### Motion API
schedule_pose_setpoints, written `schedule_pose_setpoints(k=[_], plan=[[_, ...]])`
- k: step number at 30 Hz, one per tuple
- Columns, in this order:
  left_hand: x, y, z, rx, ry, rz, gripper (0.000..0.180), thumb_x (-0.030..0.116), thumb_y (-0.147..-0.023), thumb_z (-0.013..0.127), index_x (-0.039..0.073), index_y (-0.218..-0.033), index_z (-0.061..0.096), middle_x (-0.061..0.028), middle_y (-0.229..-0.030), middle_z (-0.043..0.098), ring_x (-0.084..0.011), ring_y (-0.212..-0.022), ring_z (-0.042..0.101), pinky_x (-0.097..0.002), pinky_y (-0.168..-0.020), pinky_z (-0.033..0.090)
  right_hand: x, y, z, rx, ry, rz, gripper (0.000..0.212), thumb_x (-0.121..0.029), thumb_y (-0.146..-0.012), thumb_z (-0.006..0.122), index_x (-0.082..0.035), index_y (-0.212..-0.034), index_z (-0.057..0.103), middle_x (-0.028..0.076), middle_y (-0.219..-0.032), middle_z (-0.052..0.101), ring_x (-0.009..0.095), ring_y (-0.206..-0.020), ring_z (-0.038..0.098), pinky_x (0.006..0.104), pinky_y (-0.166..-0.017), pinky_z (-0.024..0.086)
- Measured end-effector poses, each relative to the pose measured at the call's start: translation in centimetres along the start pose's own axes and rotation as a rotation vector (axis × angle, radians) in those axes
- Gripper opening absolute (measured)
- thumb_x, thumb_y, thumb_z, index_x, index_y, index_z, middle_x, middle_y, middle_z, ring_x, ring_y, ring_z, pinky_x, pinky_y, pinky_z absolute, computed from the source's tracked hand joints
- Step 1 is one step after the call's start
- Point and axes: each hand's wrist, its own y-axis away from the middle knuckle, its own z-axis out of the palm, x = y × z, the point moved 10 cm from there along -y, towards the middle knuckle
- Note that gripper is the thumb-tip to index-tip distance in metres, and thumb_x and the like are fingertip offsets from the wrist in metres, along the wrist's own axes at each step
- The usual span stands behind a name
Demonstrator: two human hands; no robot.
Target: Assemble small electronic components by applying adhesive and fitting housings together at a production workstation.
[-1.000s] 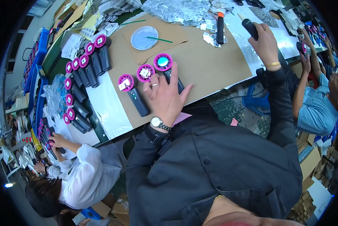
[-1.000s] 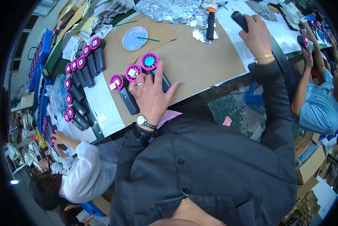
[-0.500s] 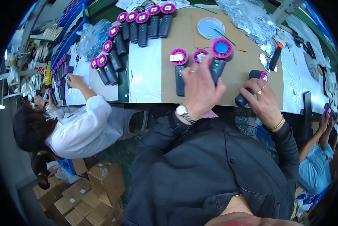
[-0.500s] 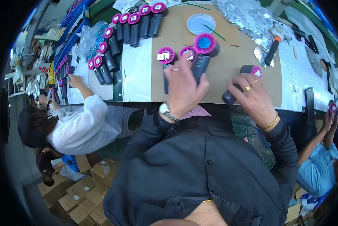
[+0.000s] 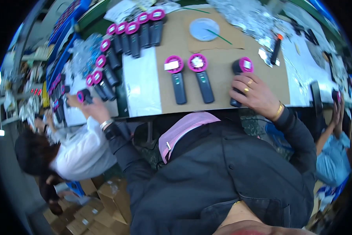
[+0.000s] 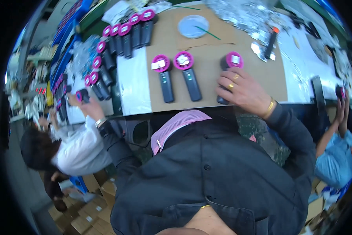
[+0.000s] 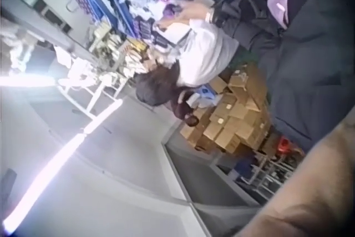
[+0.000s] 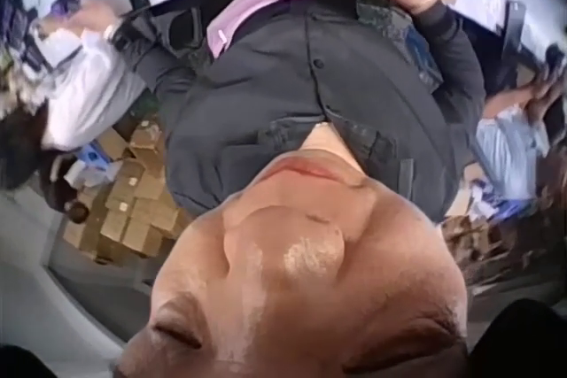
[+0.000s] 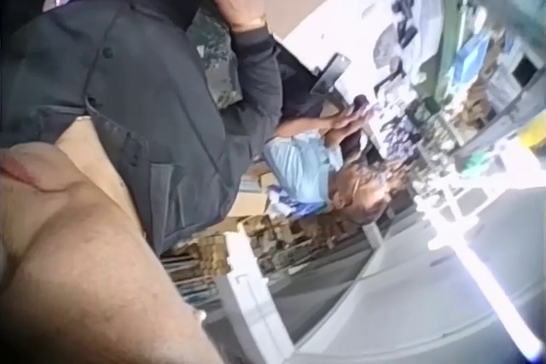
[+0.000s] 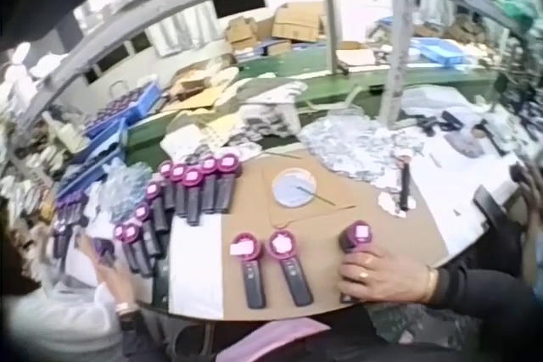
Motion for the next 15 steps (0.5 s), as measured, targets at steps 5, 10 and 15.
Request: schedule_pose_setpoints(k=[5,10,15], plan=[[-4.8,-2.2,4.3,-0.238,-0.177,0.093,0.071,0.029,-0.101,0.063,-0.02,-0.148,0.039,-0.0389,-0.14,0.059,-0.0525,-0.131,0.06,-0.0512,-0.117,0.045,-0.4,-0.2,1.5,0.004,0.015,-0.079,0.028,-0.013,-0.086,0.07,-0.01,-0.114,0.068,0.009,-0.124,0.066,0.027,-0.128,0.064,0.0461,-0.113,0.052],[-2.1,-1.8,3.6,-0.149,-0.25,0.078,0.075,0.033,-0.102,0.066,-0.022,-0.146,0.043,-0.0418,-0.138,0.061,-0.0554,-0.131,0.059,-0.0521,-0.116,0.047,-0.2,-1.2,2.7,-0.046,0.016,-0.099,0.026,-0.015,-0.088,0.071,-0.009,-0.113,0.068,0.009,-0.128,0.066,0.025,-0.129,0.064,0.0431,-0.111,0.053],[6.9,0.0,-0.6,-0.044,-0.538,0.15,0.061,0.035,-0.101,0.069,-0.016,-0.134,0.063,-0.0344,-0.141,0.066,-0.0509,-0.13,0.062,-0.0504,-0.113,0.048,-0.8,-2.2,4.3,-0.047,-0.015,-0.122,0.03,-0.017,-0.09,0.071,-0.007,-0.119,0.07,0.008,-0.13,0.065,0.024,-0.13,0.063,0.0394,-0.106,0.053]])
